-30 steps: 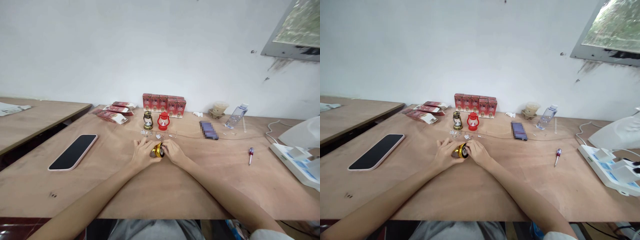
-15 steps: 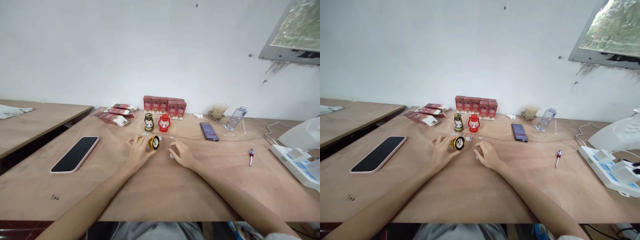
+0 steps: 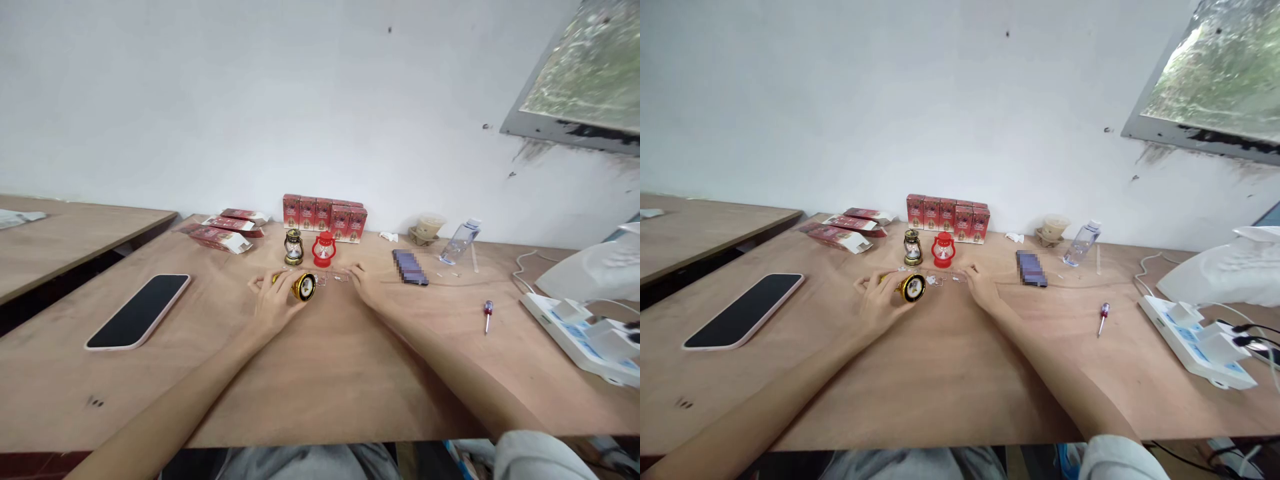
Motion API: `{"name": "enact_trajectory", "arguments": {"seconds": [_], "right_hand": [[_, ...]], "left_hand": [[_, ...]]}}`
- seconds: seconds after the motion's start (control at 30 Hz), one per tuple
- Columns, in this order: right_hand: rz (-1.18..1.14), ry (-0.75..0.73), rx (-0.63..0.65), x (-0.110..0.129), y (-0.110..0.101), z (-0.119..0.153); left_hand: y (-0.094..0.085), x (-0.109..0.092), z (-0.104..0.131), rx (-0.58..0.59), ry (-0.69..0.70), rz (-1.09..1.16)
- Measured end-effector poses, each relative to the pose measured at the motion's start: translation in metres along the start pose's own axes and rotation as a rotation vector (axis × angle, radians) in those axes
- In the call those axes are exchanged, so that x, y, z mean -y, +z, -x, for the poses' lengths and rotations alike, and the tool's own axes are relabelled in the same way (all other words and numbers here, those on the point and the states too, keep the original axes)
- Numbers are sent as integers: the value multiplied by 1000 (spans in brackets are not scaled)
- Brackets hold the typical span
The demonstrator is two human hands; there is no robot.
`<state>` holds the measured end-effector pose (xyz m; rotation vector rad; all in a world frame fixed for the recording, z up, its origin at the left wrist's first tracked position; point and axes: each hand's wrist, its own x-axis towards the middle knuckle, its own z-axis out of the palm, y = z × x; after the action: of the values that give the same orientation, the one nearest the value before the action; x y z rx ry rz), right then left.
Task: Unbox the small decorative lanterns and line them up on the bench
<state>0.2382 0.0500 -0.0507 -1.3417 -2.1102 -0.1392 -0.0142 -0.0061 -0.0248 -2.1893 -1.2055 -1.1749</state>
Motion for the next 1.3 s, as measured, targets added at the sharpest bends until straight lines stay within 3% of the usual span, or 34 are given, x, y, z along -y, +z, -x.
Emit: {"name": "enact_trajectory", "arguments": {"seconds": [0.17,0.43,0.9,1.3], "right_hand": [[77,37,22,-5,13,-20],[130,5,64,3,13,-5],[121,129,184,12,16,-14],[102,178,180,27,11,6]], "left_hand": [[0,1,0,14,-1,7],[-2,2,0,4,3,8],[-1,1,0,-5,17,11],[-1,2,1,11,11,1]]}}
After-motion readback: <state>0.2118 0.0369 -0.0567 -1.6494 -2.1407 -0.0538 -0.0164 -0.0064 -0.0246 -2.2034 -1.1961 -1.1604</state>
